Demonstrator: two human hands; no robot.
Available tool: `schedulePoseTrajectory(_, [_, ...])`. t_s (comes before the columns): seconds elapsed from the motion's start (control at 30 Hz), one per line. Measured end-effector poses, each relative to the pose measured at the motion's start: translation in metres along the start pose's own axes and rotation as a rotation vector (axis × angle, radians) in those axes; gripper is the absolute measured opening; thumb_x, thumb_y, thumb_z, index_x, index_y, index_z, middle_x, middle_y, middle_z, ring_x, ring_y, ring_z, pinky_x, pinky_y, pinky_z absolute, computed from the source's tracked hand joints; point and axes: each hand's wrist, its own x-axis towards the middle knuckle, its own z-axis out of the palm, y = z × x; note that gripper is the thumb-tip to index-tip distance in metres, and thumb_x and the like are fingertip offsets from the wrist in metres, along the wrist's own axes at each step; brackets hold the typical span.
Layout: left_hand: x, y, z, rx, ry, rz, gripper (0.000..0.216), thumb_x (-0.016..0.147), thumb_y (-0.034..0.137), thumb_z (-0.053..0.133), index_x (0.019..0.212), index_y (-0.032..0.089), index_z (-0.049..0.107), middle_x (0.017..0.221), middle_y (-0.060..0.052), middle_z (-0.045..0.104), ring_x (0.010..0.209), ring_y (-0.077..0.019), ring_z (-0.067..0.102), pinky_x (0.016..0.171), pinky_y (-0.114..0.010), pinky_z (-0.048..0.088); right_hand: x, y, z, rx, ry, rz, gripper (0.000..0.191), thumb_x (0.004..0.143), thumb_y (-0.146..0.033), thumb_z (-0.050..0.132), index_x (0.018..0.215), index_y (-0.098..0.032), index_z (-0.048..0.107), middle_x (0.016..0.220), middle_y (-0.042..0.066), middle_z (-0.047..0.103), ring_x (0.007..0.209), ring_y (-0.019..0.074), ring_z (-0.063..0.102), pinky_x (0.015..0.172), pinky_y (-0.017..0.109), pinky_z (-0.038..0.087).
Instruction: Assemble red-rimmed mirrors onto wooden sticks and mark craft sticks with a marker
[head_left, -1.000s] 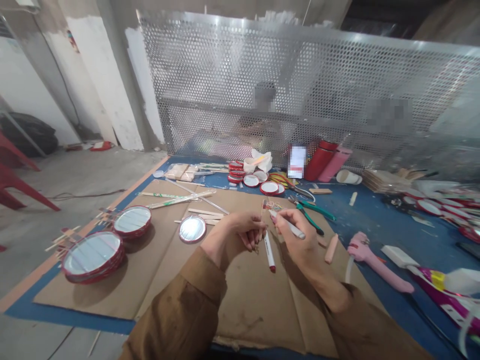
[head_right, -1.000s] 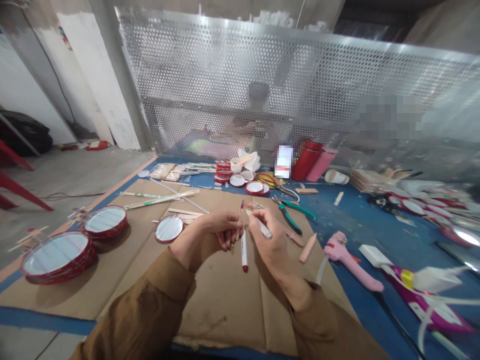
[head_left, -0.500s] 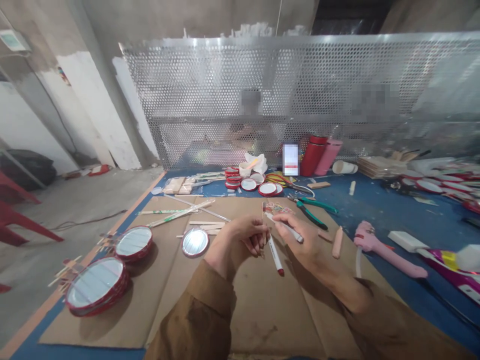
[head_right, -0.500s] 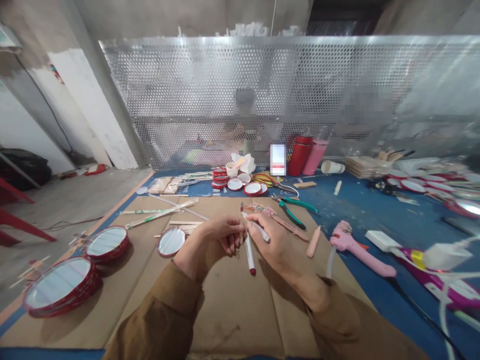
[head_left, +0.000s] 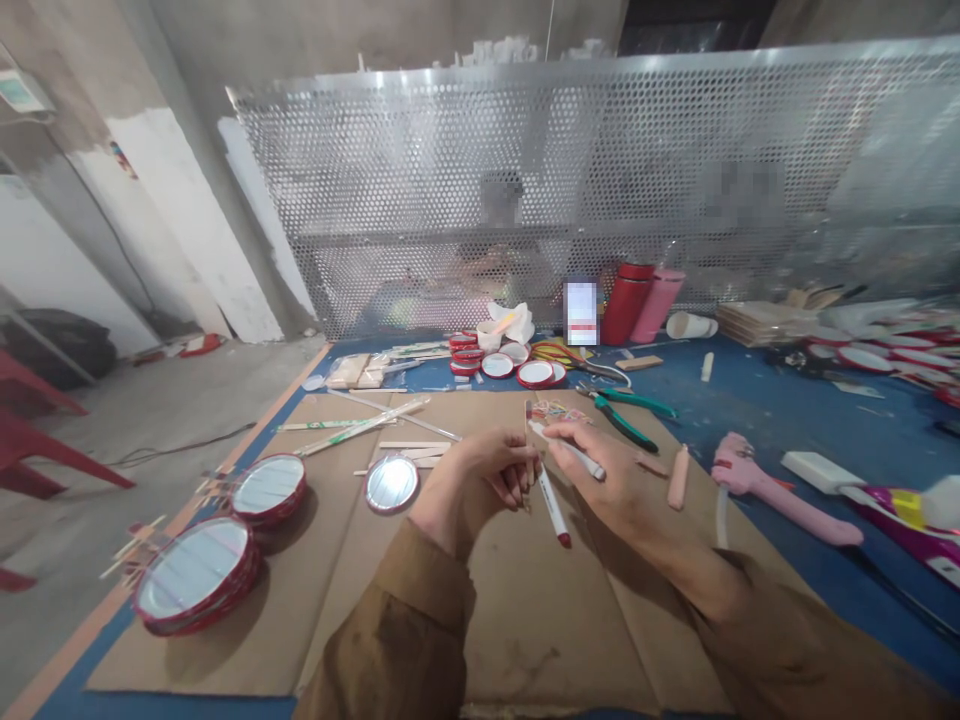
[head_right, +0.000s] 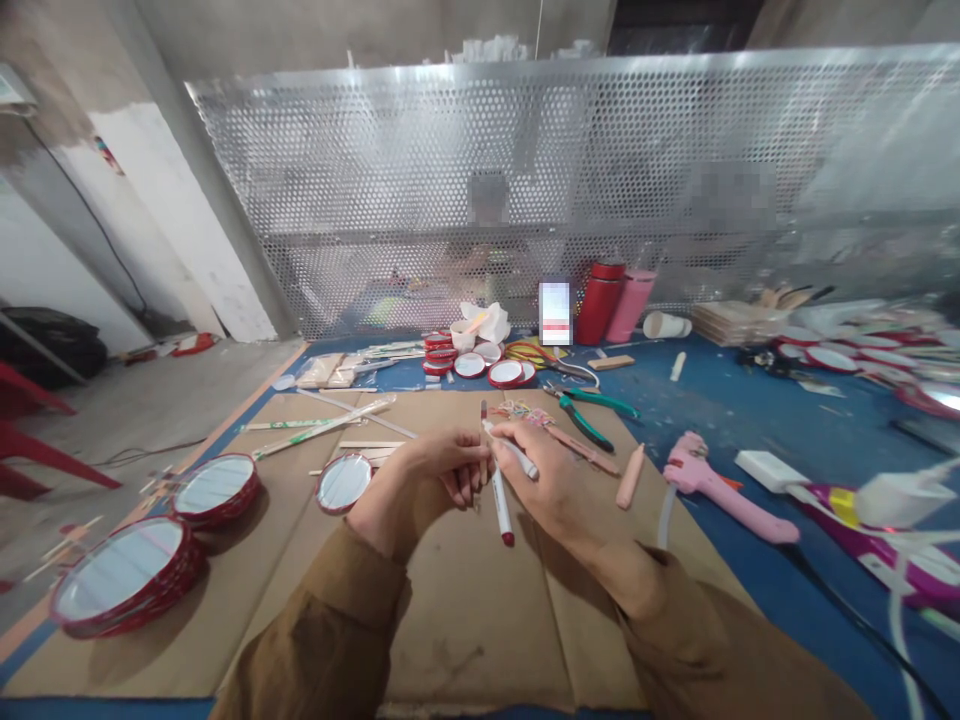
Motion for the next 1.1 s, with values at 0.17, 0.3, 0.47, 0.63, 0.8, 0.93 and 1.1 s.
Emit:
schedulePoseTrajectory(0.17, [0.0007,0.0005,-0.0015,0.017,-0.013,0.009,0.039,0.097,0.040,0.053,0.070,0.012,0.058,0.054,-0.004,0.062,0.045,-0.0150,0.062,0.056,-0.032,0.056,-0.0002,0.0034,0.0026,-0.004,0.016,-0.003,0.020,0.099,-0.035,0.051,0.106,-0.026,0.068,0.105,0.004,0.075,0.100,0.0249,0.069,0.089,0.039,0.052])
schedulePoseTrajectory(0.3, [0.0002,0.0007,-0.0016,0.010,-0.010,-0.008,0.040,0.099,0.038,0.049,0.069,0.013,0.057,0.053,-0.004,0.061,0.045,-0.0143,0.062,0.056,-0.031,0.056,0.0004,0.0021,0.0000,-0.012,-0.016,-0.011,0.021,0.099,-0.034,0.051,0.109,-0.026,0.067,0.112,0.005,0.074,0.107,0.0256,0.068,0.093,0.040,0.051])
schedulePoseTrajectory(0.47, [-0.0003,0.0001,-0.0012,0.012,-0.011,-0.004,0.045,0.093,0.053,0.058,0.070,0.014,0.057,0.052,-0.003,0.062,0.046,-0.0136,0.063,0.056,-0.029,0.056,0.0007,0.0021,-0.0017,-0.027,-0.024,-0.014,0.021,0.099,-0.034,0.051,0.110,-0.026,0.067,0.114,0.005,0.074,0.109,0.0263,0.068,0.094,0.041,0.051])
schedulePoseTrajectory(0.63, [-0.0004,0.0006,-0.0009,0.018,-0.012,-0.014,0.049,0.094,0.055,0.055,0.068,0.013,0.057,0.051,-0.002,0.061,0.045,-0.0131,0.062,0.056,-0.027,0.055,-0.0003,0.0064,0.0007,-0.016,-0.006,-0.025,0.019,0.100,-0.033,0.051,0.110,-0.026,0.066,0.114,0.005,0.074,0.109,0.0255,0.067,0.094,0.039,0.051])
schedulePoseTrajectory(0.8, [-0.0016,0.0016,-0.0007,0.018,0.000,-0.013,0.046,0.096,0.051,0.052,0.070,0.013,0.057,0.051,-0.002,0.061,0.045,-0.0134,0.062,0.056,-0.028,0.056,-0.0010,0.0071,0.0007,-0.010,0.007,-0.013,0.019,0.099,-0.033,0.051,0.110,-0.026,0.065,0.112,0.005,0.074,0.106,0.0252,0.068,0.091,0.038,0.052])
schedulePoseTrajectory(0.93, [-0.0025,0.0015,-0.0002,0.016,0.004,-0.012,0.045,0.096,0.052,0.054,0.071,0.014,0.057,0.052,-0.002,0.061,0.046,-0.0133,0.063,0.057,-0.028,0.056,-0.0007,0.0040,-0.0024,-0.029,-0.027,0.007,0.019,0.100,-0.035,0.051,0.110,-0.026,0.065,0.112,0.005,0.073,0.106,0.0257,0.068,0.091,0.039,0.052])
schedulePoseTrajectory(1.1, [0.0009,-0.0014,-0.0012,0.016,0.005,-0.016,0.046,0.096,0.050,0.054,0.069,0.013,0.058,0.052,-0.003,0.061,0.046,-0.0137,0.062,0.057,-0.030,0.056,-0.0010,0.0055,-0.0012,-0.034,-0.035,0.032,0.021,0.099,-0.037,0.052,0.111,-0.026,0.064,0.107,0.005,0.073,0.102,0.0253,0.069,0.088,0.039,0.053])
